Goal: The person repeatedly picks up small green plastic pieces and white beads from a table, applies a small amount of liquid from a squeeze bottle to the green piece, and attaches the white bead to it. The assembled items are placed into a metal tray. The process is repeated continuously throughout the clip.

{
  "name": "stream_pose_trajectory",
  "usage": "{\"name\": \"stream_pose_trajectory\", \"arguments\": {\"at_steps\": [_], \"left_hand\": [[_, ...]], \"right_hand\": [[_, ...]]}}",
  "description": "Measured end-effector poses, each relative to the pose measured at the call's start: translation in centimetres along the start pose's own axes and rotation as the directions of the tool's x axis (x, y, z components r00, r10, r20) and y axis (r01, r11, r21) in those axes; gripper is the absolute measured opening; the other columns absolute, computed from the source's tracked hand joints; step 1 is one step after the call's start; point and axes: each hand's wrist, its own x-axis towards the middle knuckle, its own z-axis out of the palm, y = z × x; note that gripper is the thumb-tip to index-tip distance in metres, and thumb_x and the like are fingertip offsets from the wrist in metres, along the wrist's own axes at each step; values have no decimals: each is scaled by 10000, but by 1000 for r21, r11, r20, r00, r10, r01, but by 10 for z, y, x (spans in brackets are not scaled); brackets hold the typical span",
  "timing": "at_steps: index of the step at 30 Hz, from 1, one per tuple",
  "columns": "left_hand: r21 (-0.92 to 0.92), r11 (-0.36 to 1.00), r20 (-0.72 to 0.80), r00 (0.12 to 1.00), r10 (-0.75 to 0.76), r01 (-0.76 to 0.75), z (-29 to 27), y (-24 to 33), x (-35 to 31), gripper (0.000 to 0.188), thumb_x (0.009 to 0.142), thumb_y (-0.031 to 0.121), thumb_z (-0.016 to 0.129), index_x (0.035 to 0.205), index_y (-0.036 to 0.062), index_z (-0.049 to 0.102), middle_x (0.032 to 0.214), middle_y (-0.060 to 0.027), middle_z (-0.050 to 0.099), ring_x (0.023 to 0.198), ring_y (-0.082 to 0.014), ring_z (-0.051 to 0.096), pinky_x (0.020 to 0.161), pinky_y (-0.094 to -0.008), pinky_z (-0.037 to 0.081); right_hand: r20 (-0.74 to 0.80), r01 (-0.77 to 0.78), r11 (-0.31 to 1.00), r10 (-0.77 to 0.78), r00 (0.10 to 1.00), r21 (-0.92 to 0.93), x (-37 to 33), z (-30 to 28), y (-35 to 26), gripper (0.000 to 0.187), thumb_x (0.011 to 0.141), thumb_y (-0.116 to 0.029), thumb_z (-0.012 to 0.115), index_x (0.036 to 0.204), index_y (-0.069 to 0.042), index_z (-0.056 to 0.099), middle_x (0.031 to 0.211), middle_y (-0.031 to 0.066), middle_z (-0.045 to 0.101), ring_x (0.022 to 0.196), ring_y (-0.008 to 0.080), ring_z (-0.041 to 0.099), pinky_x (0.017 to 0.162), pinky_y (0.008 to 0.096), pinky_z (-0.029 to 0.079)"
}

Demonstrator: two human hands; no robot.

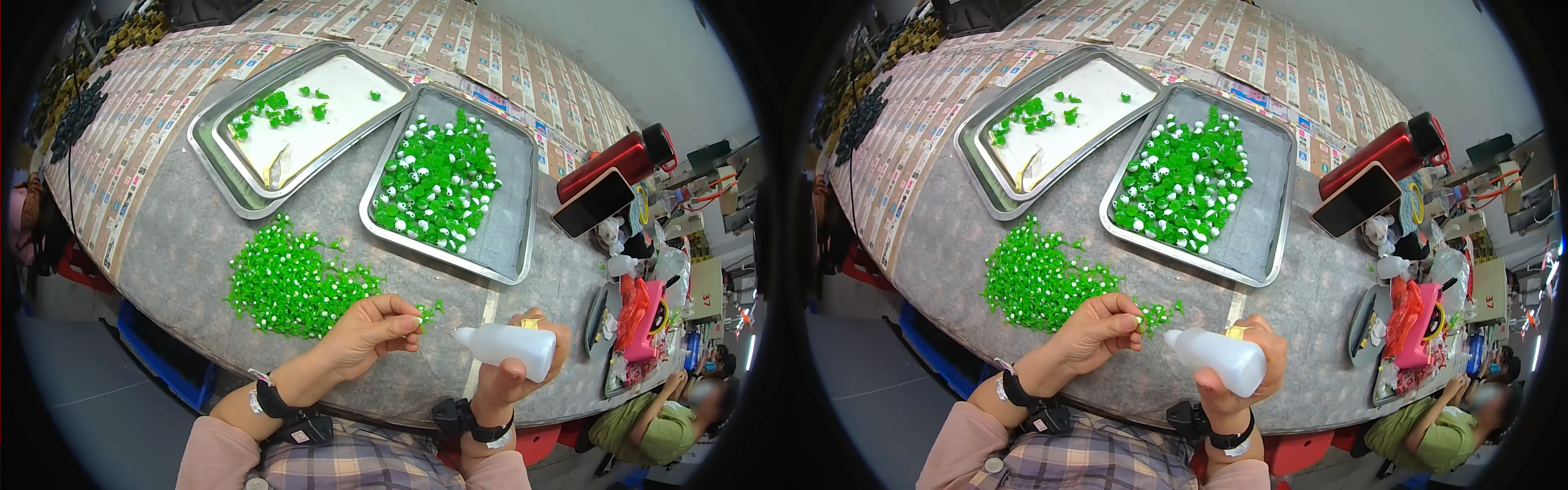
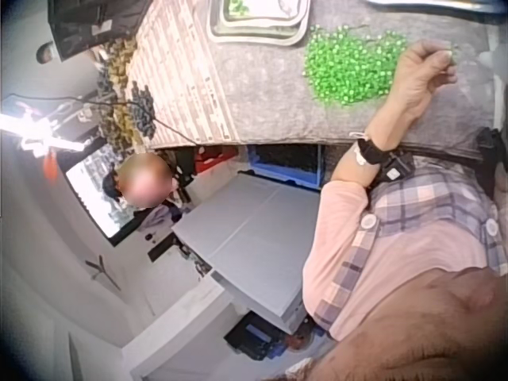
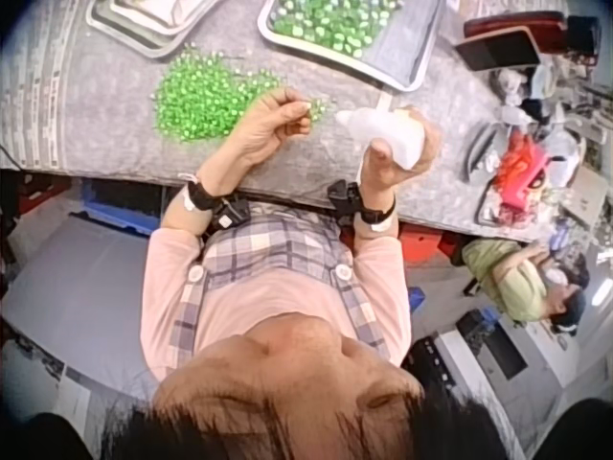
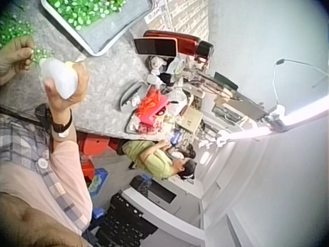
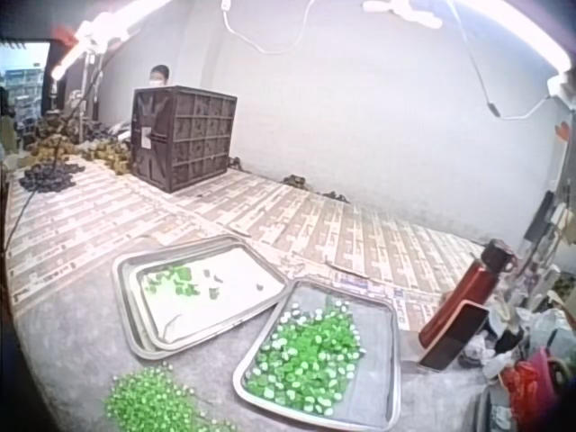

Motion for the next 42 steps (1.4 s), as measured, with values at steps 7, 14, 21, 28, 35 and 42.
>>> {"name": "stream_pose_trajectory", "arguments": {"at_steps": [7, 14, 21, 28, 35, 42], "left_hand": [[20, 1000, 4, 1000, 1, -1, 1, 0, -1, 104, 772, 125, 567, 838, 50, 538, 750, -37, 567, 667, -95, 554, 638, -232, 480], [18, 1000, 3, 1000, -9, 9, -1, -1, 0, 111, 772, 142, 570, 832, 54, 539, 745, -31, 567, 651, -87, 551, 633, -226, 481], [33, 999, -47, 999, 14, -13, 1, -1, 0, 91, 757, 102, 577, 809, 40, 536, 731, -57, 560, 654, -130, 551, 614, -256, 478], [269, 924, -31, 957, 289, -271, 4, -4, 0, 97, 727, 7, 579, 819, 14, 550, 780, -66, 562, 690, -154, 567, 632, -269, 481], [301, 906, -30, 946, 322, -298, 4, -4, 0, 94, 722, -8, 579, 810, 17, 560, 805, -69, 554, 709, -157, 561, 644, -275, 484], [321, 894, -42, 939, 343, -312, 5, -4, 0, 89, 725, -6, 574, 811, 11, 560, 780, -73, 562, 686, -153, 564, 629, -278, 488]], "right_hand": [[-10, 46, 996, -47, 999, -76, 1, 2, 2, 584, 625, -573, 591, 741, -45, 371, 621, 12, 341, 506, 109, 348, 464, 227, 277], [-87, 65, 995, -72, 994, -81, 4, 5, 1, 582, 640, -581, 569, 751, -42, 379, 617, 16, 350, 512, 109, 352, 486, 229, 293], [-99, 43, 997, -49, 994, -64, 3, 0, 4, 589, 626, -571, 586, 751, -31, 389, 589, 15, 350, 525, 114, 369, 478, 225, 287], [-38, -11, 999, 12, 999, 34, 2, -7, 3, 582, 597, -538, 643, 767, -23, 432, 616, 24, 394, 511, 140, 405, 458, 249, 310], [-41, 19, 1000, -19, 999, -14, 4, 2, 3, 563, 635, -562, 579, 697, -50, 352, 557, 11, 329, 467, 93, 318, 435, 222, 238], [-180, 22, 997, -35, 983, -75, 7, -10, 2, 536, 655, -500, 591, 811, -20, 410, 673, 29, 403, 555, 123, 423, 537, 244, 373]]}}
